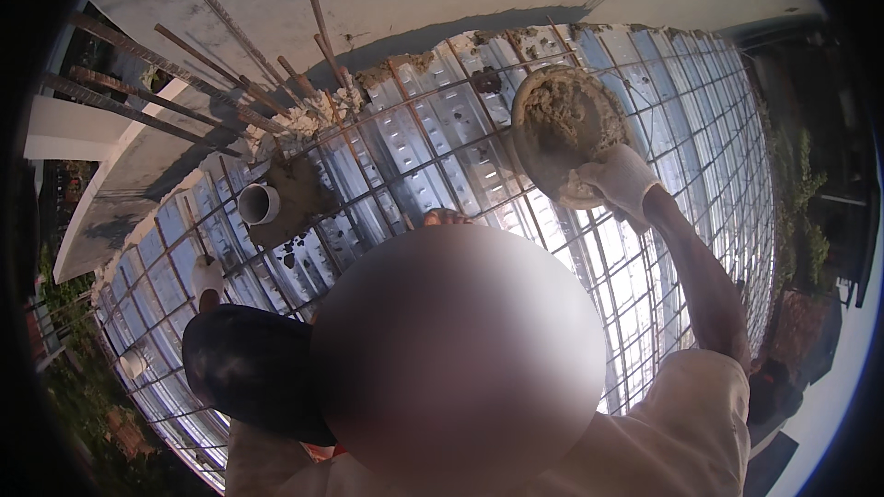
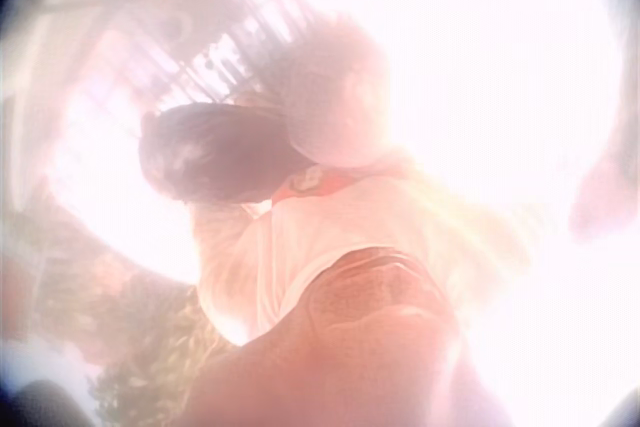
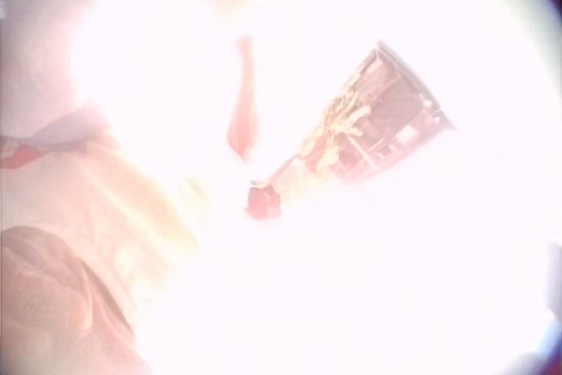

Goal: The person applies cement around a PVC pipe on a metal roof using a trowel. They scoop cement from a bucket and smooth it around the base of the pipe.

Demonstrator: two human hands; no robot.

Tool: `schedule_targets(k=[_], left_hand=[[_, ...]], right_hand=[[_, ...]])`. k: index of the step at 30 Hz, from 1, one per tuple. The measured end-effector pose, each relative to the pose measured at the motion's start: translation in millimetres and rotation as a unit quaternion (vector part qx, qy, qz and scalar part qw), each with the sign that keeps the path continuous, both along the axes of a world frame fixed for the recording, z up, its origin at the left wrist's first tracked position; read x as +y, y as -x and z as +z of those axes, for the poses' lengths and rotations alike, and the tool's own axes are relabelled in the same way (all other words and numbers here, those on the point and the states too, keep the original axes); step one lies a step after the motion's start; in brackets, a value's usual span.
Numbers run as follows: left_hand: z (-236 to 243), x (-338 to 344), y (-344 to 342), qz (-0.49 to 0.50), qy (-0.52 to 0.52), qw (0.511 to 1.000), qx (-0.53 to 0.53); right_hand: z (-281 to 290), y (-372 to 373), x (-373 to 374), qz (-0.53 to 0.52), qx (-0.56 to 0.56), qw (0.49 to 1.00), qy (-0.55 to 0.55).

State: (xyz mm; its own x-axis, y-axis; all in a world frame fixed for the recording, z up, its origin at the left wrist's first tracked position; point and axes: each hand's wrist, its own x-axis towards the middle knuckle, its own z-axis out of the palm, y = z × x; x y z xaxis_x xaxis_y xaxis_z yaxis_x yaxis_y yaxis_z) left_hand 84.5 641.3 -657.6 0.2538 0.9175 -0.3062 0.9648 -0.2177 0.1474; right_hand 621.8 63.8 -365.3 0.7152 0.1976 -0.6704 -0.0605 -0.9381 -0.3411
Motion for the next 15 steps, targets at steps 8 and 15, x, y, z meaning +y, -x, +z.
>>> schedule_targets(k=[8, 15], left_hand=[[0.8, 9.1, 6.3, -0.002, 0.005, 1.000, 0.020], [6.4, -10.0, -15.0, 0.001, 0.021, 1.000, 0.004]], right_hand=[[-13.1, 5.4, 12.5, -0.082, 0.042, 0.989, -0.115], [-27.5, 32.1, -11.1, -0.152, 0.012, 0.977, -0.147]])
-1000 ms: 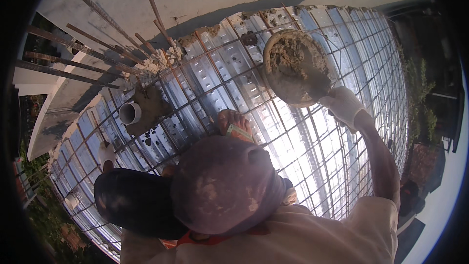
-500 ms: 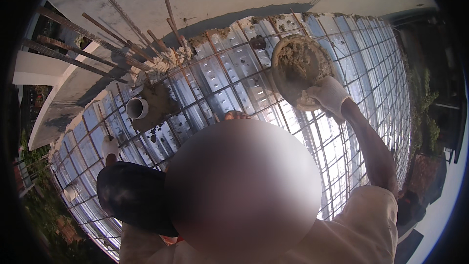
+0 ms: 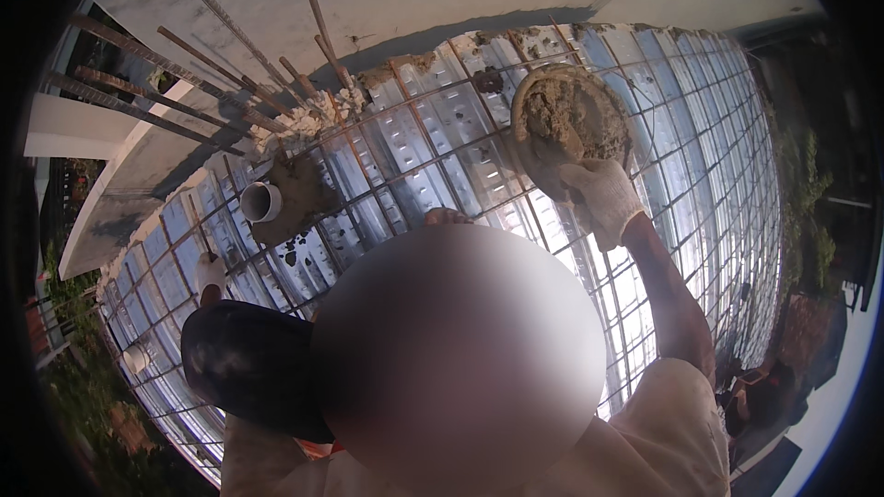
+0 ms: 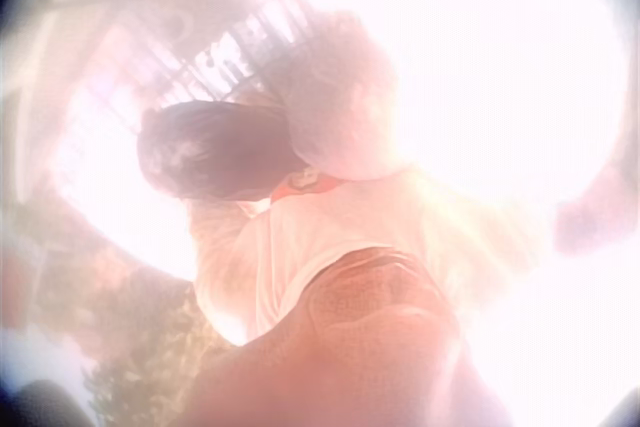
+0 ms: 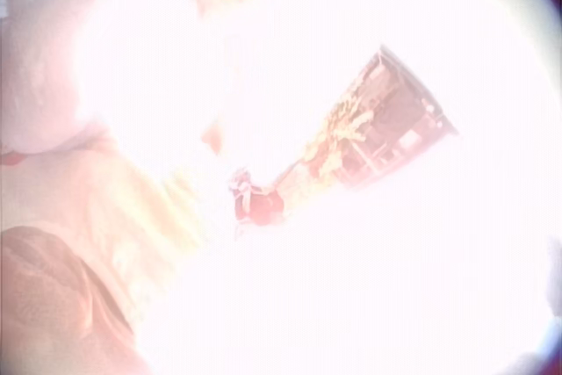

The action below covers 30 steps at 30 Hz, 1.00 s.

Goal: The person applies cement around a PVC pipe on a metal roof using a trowel. They scoop cement from a bucket and smooth it around the base of the pipe.

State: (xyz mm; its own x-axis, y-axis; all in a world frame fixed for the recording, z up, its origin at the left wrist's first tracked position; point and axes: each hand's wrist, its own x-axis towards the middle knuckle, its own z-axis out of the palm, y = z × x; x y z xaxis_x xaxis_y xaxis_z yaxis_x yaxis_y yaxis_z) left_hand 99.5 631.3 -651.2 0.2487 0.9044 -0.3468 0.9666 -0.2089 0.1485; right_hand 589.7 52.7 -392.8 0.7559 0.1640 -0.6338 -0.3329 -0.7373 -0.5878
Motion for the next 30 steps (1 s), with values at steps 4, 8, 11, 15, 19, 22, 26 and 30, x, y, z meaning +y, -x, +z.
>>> schedule_targets(k=[4, 8, 11, 15, 19, 22, 26, 30], left_hand=[[1.7, 7.2, 18.6, 0.011, -0.010, 1.000, 0.014], [10.9, 5.2, 11.6, 0.014, 0.003, 0.999, 0.040], [24.2, -8.6, -16.2, 0.019, -0.006, 0.999, 0.036], [31.3, -18.5, -5.5, 0.043, -0.062, 0.997, -0.002], [38.2, -36.4, -10.3, 0.084, -0.115, 0.989, -0.026], [26.2, -45.5, -31.1, 0.073, -0.173, 0.981, -0.056], [14.2, -47.3, -35.3, 0.074, -0.239, 0.968, -0.036], [7.1, -47.2, -27.2, 0.076, -0.277, 0.955, -0.074]], right_hand=[[-27.5, 8.0, -8.2, 0.083, -0.072, 0.985, -0.134], [-9.4, 29.9, -2.6, -0.038, 0.006, 0.989, -0.140], [-0.9, 39.2, 6.1, 0.005, -0.010, 0.995, -0.094], [-29.1, 47.8, 46.5, 0.100, 0.043, 0.984, -0.138], [-73.1, 54.3, 116.3, 0.204, 0.203, 0.942, -0.172], [-84.2, 60.4, 185.7, 0.286, 0.202, 0.926, -0.142], [-125.8, 48.4, 260.1, 0.414, 0.162, 0.886, -0.135], [-119.8, 62.1, 334.7, 0.585, -0.126, 0.794, -0.106]])
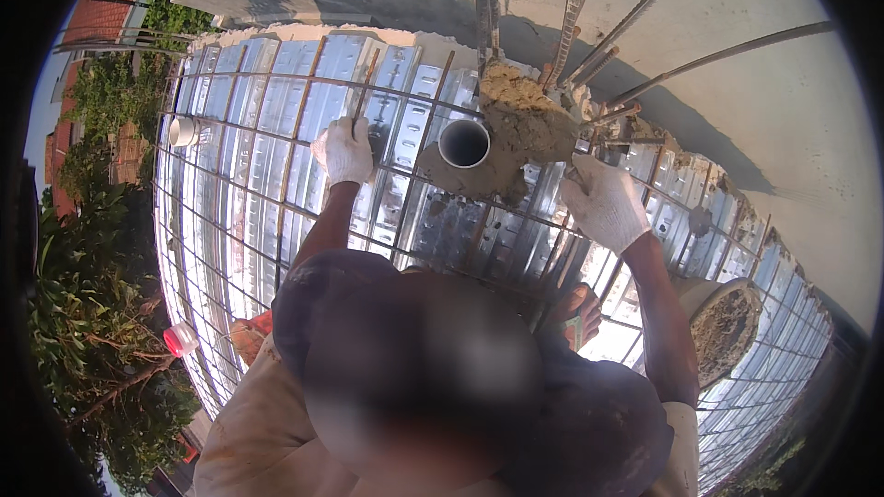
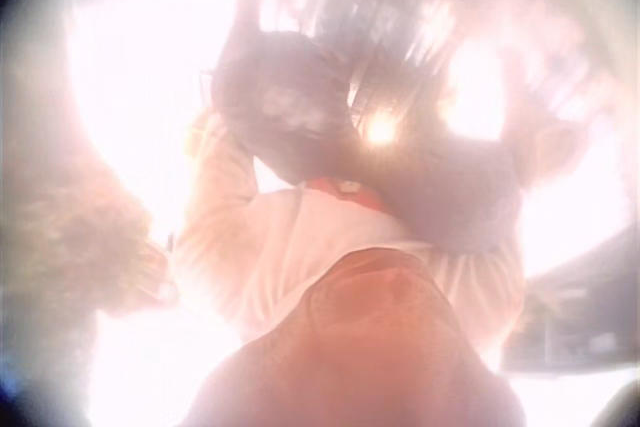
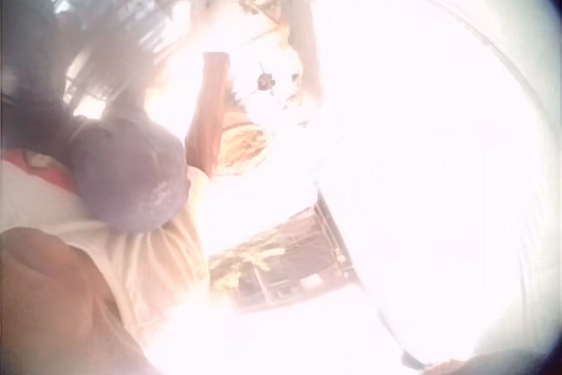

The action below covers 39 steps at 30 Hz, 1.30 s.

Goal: The person applies cement around a PVC pipe on a metal roof using a trowel. They scoop cement from a bucket and smooth it around the base of the pipe.

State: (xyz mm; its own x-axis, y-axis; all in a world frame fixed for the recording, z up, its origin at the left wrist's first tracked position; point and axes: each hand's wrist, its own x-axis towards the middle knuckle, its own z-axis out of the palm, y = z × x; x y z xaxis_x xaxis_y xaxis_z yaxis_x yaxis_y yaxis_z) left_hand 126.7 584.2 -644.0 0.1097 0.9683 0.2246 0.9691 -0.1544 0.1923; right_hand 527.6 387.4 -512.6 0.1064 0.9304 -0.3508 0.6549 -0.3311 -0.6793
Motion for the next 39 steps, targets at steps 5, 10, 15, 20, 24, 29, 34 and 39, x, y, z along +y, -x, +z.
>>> schedule_targets(k=[5, 10, 15, 20, 24, 29, 34, 39], left_hand=[[-3.4, 5.0, 4.0, -0.028, 0.031, 0.998, -0.048], [-9.8, 3.8, 9.5, -0.036, 0.043, 0.998, -0.033], [3.8, 1.6, -0.4, -0.036, 0.043, 0.998, -0.025], [-1.4, -1.1, 21.7, -0.031, 0.013, 0.999, -0.037], [-7.0, 4.2, -8.3, -0.039, 0.029, 0.998, -0.035], [-8.8, 7.6, 15.2, -0.053, 0.042, 0.998, 0.017], [-6.3, 2.6, -2.4, -0.036, 0.016, 0.999, -0.031], [-4.0, -0.9, 10.4, -0.043, 0.007, 0.999, -0.020]], right_hand=[[-36.6, 41.1, 45.8, 0.150, -0.335, 0.927, -0.074], [-38.7, 42.4, 43.6, 0.131, -0.319, 0.937, -0.060], [-1.7, 35.0, 16.9, 0.030, -0.249, 0.968, -0.030], [-31.1, 29.7, -30.0, -0.238, 0.207, 0.933, 0.172], [-92.3, 33.9, -32.8, -0.135, 0.115, 0.979, 0.097], [-64.1, 61.9, 12.4, 0.005, -0.062, 0.991, 0.123], [-67.0, 50.1, -30.2, 0.034, -0.089, 0.982, 0.162], [-48.5, 35.3, -56.0, -0.062, -0.025, 0.988, 0.136]])
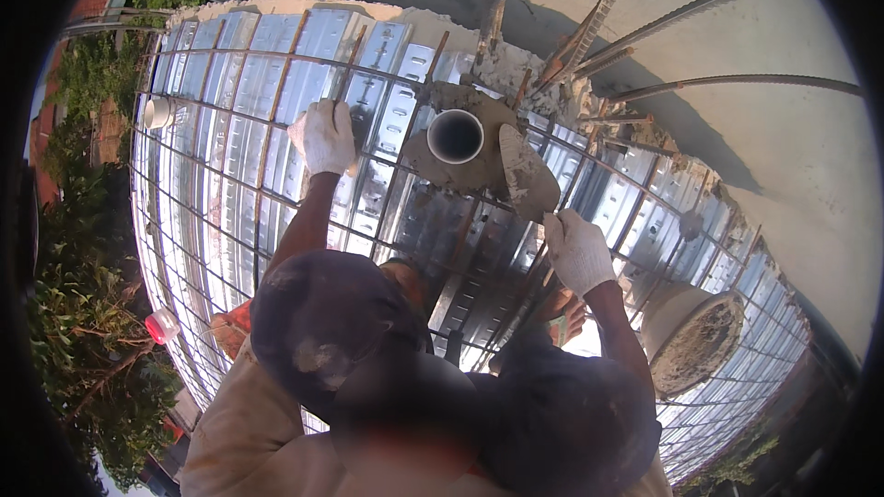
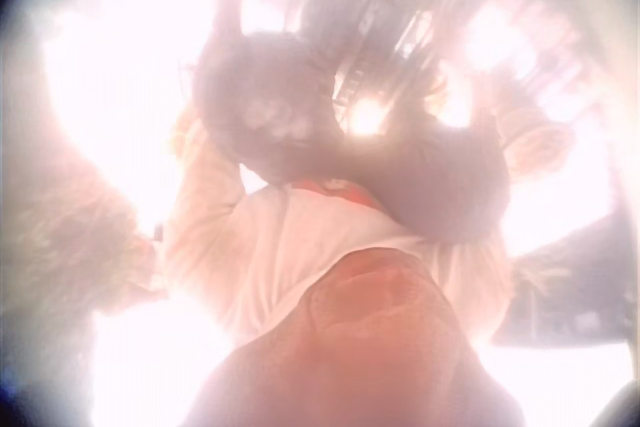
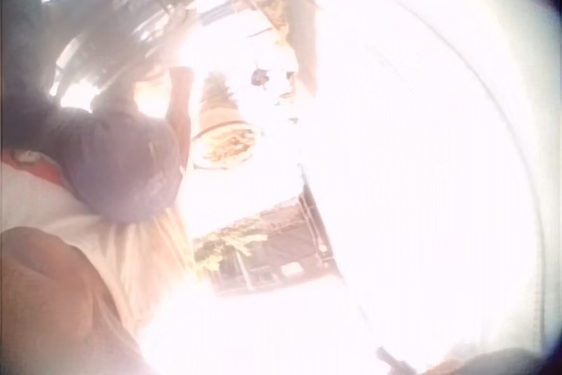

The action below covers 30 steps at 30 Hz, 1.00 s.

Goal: The person applies cement around a PVC pipe on a metal roof using a trowel. They scoop cement from a bucket and smooth it around the base of the pipe.

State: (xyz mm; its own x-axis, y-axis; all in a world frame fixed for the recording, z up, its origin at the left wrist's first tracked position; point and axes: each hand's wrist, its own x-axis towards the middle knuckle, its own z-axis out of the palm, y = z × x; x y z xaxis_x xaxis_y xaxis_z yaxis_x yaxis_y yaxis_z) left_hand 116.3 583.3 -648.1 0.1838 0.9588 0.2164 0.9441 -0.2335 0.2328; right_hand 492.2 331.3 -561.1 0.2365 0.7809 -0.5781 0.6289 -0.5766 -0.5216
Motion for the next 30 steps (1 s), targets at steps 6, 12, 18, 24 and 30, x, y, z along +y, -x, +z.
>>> schedule_targets(k=[6, 12, 18, 24, 30], left_hand=[[7.7, 2.3, -25.6, 0.003, 0.026, 0.999, -0.046], [-1.8, -0.3, 8.2, 0.050, 0.039, 0.998, -0.017], [26.3, 2.0, -8.9, 0.046, 0.062, 0.997, 0.009], [24.4, -0.8, -3.5, 0.039, 0.068, 0.997, 0.006], [27.2, -4.0, 0.2, 0.040, 0.068, 0.997, -0.001]], right_hand=[[12.7, -27.6, 117.0, 0.155, -0.087, 0.983, 0.050], [32.2, -24.4, 135.1, 0.221, -0.045, 0.960, 0.164], [61.5, -44.2, 101.8, 0.042, 0.082, 0.991, 0.102], [9.4, -38.6, 135.8, 0.039, 0.167, 0.979, 0.107], [-10.7, -40.8, 105.0, 0.156, 0.070, 0.984, 0.053]])
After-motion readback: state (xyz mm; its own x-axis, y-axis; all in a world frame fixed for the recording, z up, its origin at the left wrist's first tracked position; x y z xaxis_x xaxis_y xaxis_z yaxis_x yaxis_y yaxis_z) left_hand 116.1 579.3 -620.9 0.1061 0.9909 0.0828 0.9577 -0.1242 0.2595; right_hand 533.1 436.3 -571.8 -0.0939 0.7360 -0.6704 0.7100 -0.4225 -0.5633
